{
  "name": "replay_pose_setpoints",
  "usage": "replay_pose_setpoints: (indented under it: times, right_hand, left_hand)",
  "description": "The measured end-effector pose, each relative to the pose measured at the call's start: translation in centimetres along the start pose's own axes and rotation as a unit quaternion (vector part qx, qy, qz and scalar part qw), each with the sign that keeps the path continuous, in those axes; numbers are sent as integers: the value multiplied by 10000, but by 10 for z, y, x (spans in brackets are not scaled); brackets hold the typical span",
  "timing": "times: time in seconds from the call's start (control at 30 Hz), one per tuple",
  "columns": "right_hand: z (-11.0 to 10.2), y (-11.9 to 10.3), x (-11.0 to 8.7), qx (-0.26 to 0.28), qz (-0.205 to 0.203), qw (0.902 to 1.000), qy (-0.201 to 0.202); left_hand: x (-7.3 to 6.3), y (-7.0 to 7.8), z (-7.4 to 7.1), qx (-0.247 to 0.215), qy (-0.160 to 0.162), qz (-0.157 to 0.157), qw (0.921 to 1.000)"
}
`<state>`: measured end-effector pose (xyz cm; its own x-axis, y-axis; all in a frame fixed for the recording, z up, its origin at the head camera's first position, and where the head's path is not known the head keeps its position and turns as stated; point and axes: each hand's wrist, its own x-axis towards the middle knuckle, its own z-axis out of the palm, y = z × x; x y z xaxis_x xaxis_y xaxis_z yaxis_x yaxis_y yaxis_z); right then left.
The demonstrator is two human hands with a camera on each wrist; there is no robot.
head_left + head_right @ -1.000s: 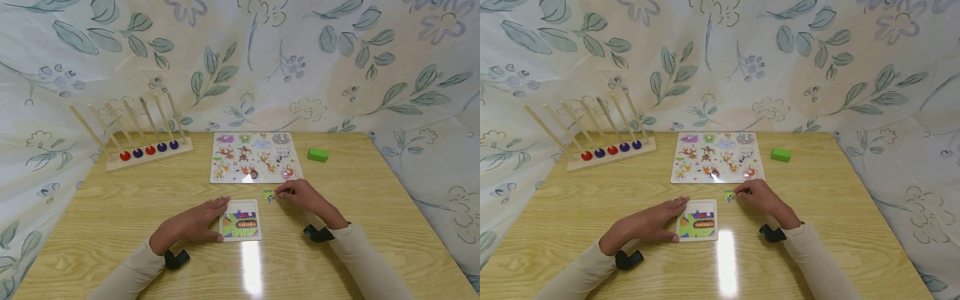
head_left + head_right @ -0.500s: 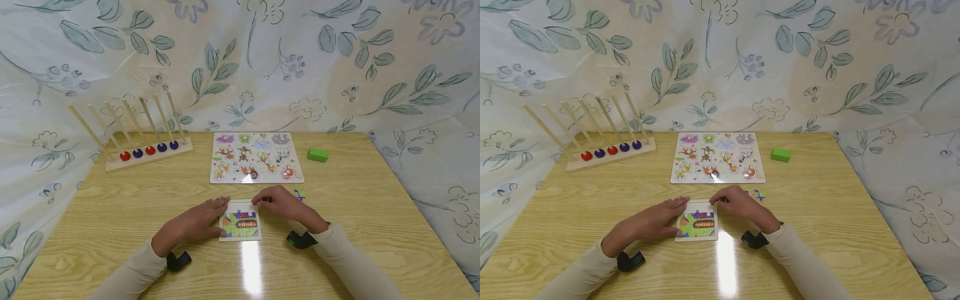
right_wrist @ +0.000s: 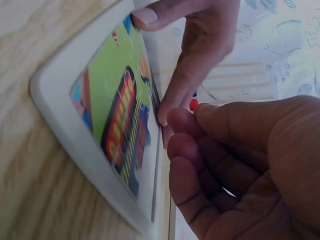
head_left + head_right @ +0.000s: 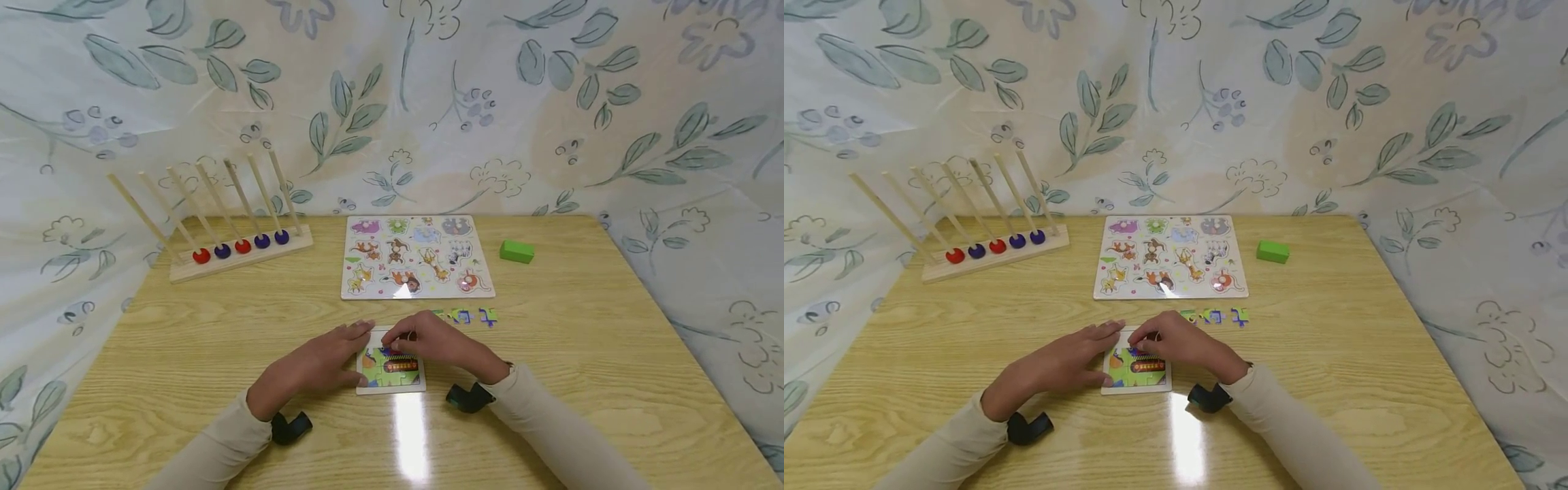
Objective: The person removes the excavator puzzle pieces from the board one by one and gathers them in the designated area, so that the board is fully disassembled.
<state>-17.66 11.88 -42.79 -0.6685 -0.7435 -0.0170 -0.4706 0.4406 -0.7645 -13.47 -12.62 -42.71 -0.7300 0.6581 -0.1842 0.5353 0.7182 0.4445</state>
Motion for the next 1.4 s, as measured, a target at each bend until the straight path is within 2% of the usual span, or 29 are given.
replay_pose_setpoints:
  times: [0.23,0.47,0.8,1.4]
  right_hand:
    - [5,-5,6,-32,-122,9999,-107]
    - [12,1,9,-49,-132,9999,-96]
    - [17,2,12,198,179,9996,-55]
    - [20,-2,10,567,75,9984,21]
  left_hand:
    - [0,-2,1,105,119,189,9997]
    - [-1,-3,1,65,122,162,9998]
    - [-1,-4,1,22,175,232,9996]
    - [0,-4,1,-228,185,183,9994]
